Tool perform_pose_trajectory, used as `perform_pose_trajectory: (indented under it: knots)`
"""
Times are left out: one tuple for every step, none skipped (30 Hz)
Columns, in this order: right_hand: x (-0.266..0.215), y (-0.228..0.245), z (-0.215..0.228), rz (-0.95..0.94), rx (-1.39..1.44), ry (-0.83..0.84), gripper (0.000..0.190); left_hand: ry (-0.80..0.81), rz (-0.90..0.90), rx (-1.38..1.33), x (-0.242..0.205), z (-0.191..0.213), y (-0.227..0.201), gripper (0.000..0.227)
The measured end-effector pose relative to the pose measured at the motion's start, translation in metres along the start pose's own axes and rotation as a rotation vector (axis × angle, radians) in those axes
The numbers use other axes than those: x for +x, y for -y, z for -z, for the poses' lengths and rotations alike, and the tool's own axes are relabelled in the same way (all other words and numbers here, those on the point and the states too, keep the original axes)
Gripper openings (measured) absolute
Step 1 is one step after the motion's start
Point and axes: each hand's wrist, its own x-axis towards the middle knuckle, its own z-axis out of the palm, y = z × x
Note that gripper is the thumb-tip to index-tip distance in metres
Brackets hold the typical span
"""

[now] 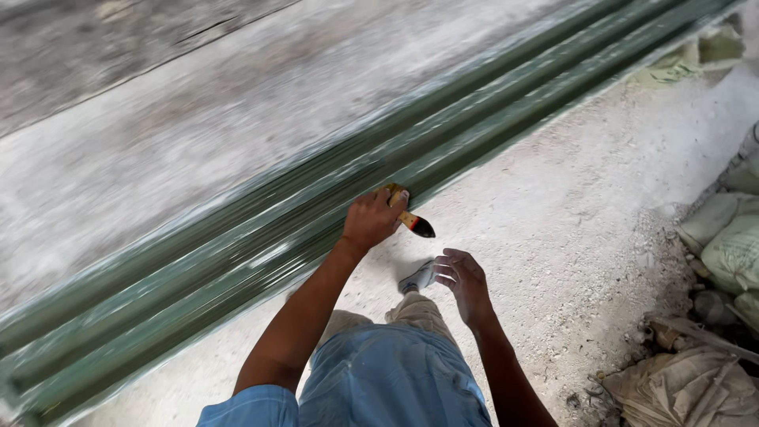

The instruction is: The person wipes a long green corrugated panel with a sponge, then mixes a white powder with water in a bucket using a trowel. They apply the resulting slurry to the panel with a brush.

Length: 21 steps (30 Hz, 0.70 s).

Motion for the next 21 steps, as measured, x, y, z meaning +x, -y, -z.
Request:
perform_pose_trajectory:
  knots:
    - [0.013, 0.011, 0.022, -0.005, 0.034, -0.005, 0.036, -0.008, -0.002, -0.001, 0.027, -0.020, -0.010, 0.051]
    - [0.023, 0.023, 0.045, -0.020, 0.068, -0.007, 0.035, -0.026, 0.005, 0.022, 0.051, -0.039, -0.020, 0.052]
    - [0.035, 0.035, 0.068, -0.034, 0.103, -0.008, 0.035, -0.045, 0.011, 0.044, 0.076, -0.058, -0.029, 0.052]
    - [0.046, 0.050, 0.094, -0.028, 0.069, -0.015, 0.035, -0.069, 0.021, 0.062, 0.100, -0.078, -0.042, 0.053]
    - [0.058, 0.065, 0.121, -0.023, 0.035, -0.022, 0.034, -0.058, 0.021, 0.065, 0.123, -0.097, -0.053, 0.053]
    - [0.064, 0.081, 0.146, -0.016, 0.005, -0.037, 0.033, -0.046, 0.013, 0.062, 0.148, -0.116, -0.064, 0.052]
    - [0.066, 0.095, 0.171, -0.016, -0.016, -0.053, 0.033, -0.033, 0.005, 0.059, 0.170, -0.131, -0.076, 0.052]
    - [0.076, 0.115, 0.196, 0.002, -0.048, -0.059, 0.032, -0.040, 0.005, 0.061, 0.197, -0.148, -0.086, 0.054]
    - [0.087, 0.134, 0.220, 0.020, -0.079, -0.066, 0.032, -0.046, 0.005, 0.062, 0.222, -0.165, -0.095, 0.055]
    - [0.099, 0.150, 0.241, 0.037, -0.103, -0.069, 0.032, -0.047, 0.015, 0.067, 0.241, -0.180, -0.103, 0.056]
    - [0.113, 0.167, 0.262, 0.055, -0.127, -0.072, 0.032, -0.052, 0.019, 0.058, 0.262, -0.197, -0.112, 0.057]
    - [0.122, 0.176, 0.277, 0.062, -0.141, -0.074, 0.032, -0.043, 0.022, 0.053, 0.279, -0.211, -0.120, 0.057]
    - [0.133, 0.185, 0.293, 0.062, -0.160, -0.067, 0.032, -0.035, 0.026, 0.048, 0.293, -0.224, -0.127, 0.058]
    - [0.148, 0.197, 0.308, 0.070, -0.178, -0.065, 0.032, -0.043, 0.028, 0.062, 0.309, -0.236, -0.134, 0.058]
    - [0.162, 0.208, 0.322, 0.077, -0.196, -0.064, 0.032, -0.053, 0.029, 0.076, 0.326, -0.248, -0.140, 0.057]
    - [0.177, 0.218, 0.335, 0.085, -0.169, -0.048, 0.032, -0.068, 0.030, 0.085, 0.345, -0.262, -0.149, 0.057]
    - [0.193, 0.227, 0.346, 0.094, -0.142, -0.033, 0.032, -0.068, 0.030, 0.085, 0.364, -0.276, -0.156, 0.056]
    - [0.211, 0.237, 0.358, 0.103, -0.116, -0.017, 0.032, -0.068, 0.031, 0.086, 0.384, -0.290, -0.163, 0.056]
    - [0.230, 0.246, 0.371, 0.107, -0.106, -0.017, 0.032, -0.069, 0.032, 0.086, 0.404, -0.305, -0.169, 0.056]
    - [0.247, 0.254, 0.384, 0.104, -0.094, -0.019, 0.032, -0.072, 0.028, 0.071, 0.423, -0.322, -0.176, 0.057]
    - [0.264, 0.262, 0.397, 0.101, -0.083, -0.022, 0.031, -0.075, 0.024, 0.056, 0.443, -0.339, -0.183, 0.058]
